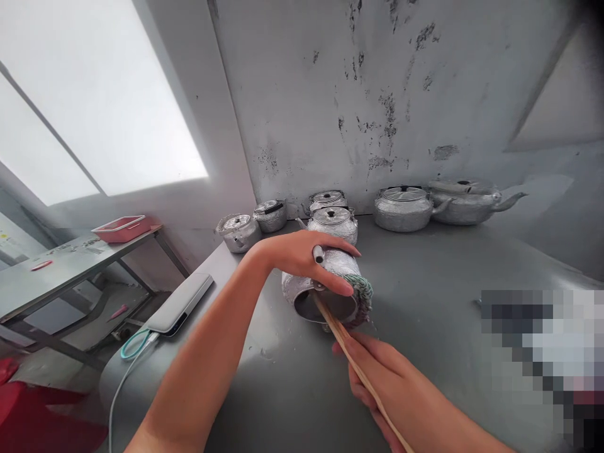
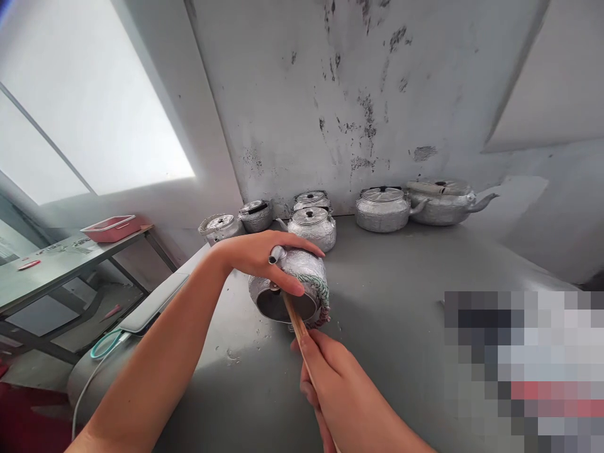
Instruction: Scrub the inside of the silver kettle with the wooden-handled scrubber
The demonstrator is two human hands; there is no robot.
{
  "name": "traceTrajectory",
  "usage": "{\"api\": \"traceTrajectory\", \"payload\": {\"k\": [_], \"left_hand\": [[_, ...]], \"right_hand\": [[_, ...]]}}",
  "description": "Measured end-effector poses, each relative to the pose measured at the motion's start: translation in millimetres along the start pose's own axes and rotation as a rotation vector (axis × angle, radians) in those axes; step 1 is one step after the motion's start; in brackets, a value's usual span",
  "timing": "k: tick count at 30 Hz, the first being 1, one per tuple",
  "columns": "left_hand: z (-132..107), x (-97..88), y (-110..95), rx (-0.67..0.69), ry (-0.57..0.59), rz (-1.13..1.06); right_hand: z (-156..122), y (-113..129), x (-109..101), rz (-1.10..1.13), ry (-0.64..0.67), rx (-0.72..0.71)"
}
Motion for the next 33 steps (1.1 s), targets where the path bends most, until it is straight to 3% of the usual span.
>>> {"api": "traceTrajectory", "payload": {"k": [11,20,33], "left_hand": [[-0.4,-0.7,2.4,-0.002,-0.001,-0.001],[0.5,-1.7,4.5,-0.050,-0.012,0.000],[1.4,-3.1,7.7,-0.093,-0.025,-0.002]], "right_hand": [[2.9,-1.4,-4.1,-0.011,-0.015,0.023],[-6.2,12.9,-8.8,-0.010,-0.072,-0.066],[3.1,-0.5,2.5,0.025,0.029,-0.048]]}}
Point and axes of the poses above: each hand's wrist, its own z-axis towards the middle knuckle, its own x-axis out of the palm, y = z × x, the point moved 7 cm from there along z, towards the middle knuckle, and after that the axes turned 3 degrees about y, right-handed, at the moved point
